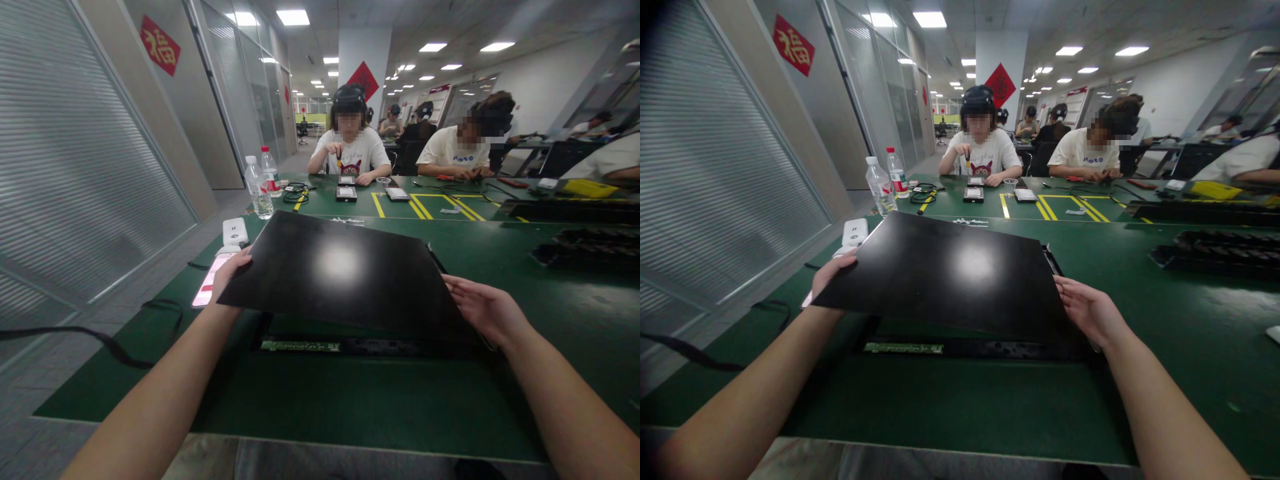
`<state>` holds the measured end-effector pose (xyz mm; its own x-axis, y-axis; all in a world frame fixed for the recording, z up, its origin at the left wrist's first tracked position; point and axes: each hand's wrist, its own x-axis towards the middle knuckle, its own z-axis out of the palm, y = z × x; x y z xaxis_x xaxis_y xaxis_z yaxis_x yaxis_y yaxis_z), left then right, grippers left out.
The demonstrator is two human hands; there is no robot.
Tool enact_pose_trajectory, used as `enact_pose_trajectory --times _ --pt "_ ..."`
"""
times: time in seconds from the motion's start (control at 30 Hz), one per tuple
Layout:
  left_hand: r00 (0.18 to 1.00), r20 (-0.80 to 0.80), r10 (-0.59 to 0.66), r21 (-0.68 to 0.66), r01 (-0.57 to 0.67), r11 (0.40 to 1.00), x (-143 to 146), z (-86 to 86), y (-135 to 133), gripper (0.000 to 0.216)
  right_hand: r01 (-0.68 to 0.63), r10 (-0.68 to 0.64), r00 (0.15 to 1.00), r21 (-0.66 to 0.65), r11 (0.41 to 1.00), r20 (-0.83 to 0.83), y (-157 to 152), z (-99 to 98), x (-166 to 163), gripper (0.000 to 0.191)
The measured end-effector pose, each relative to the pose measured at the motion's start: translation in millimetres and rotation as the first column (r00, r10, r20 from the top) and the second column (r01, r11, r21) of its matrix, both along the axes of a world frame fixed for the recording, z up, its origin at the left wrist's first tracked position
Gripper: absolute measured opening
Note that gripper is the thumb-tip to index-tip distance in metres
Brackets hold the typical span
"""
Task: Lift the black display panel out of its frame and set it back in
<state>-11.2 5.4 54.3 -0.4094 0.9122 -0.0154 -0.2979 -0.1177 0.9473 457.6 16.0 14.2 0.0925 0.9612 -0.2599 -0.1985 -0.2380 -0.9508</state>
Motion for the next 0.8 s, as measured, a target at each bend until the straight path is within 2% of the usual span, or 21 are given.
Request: enact_pose_trajectory --times 0.2,0.4,0.57,0.8 --pt "0.998 0.003 -0.064 -0.015 0.064 0.998 4.8 0.3 -1.5 0.027 0.111 -0.112 0.993 0.021 0.994 0.030 4.2 -1.7 5.1 0.051" --pt "0.992 -0.089 -0.091 0.021 0.093 0.995 1.0 -13.5 3.2 0.037 0.173 -0.179 0.976 0.053 0.983 0.128 2.3 1.5 2.6 0.062" --pt "0.990 -0.097 -0.098 0.023 0.100 0.995 0.5 -22.4 5.8 0.041 0.205 -0.232 0.942 0.130 0.970 0.244 5.0 -1.6 6.7 0.067" --pt "0.988 -0.117 -0.097 -0.002 0.097 0.995 6.9 -21.4 2.4 0.039 0.200 -0.258 0.905 0.196 0.960 0.340 8.3 -12.8 11.3 0.061"
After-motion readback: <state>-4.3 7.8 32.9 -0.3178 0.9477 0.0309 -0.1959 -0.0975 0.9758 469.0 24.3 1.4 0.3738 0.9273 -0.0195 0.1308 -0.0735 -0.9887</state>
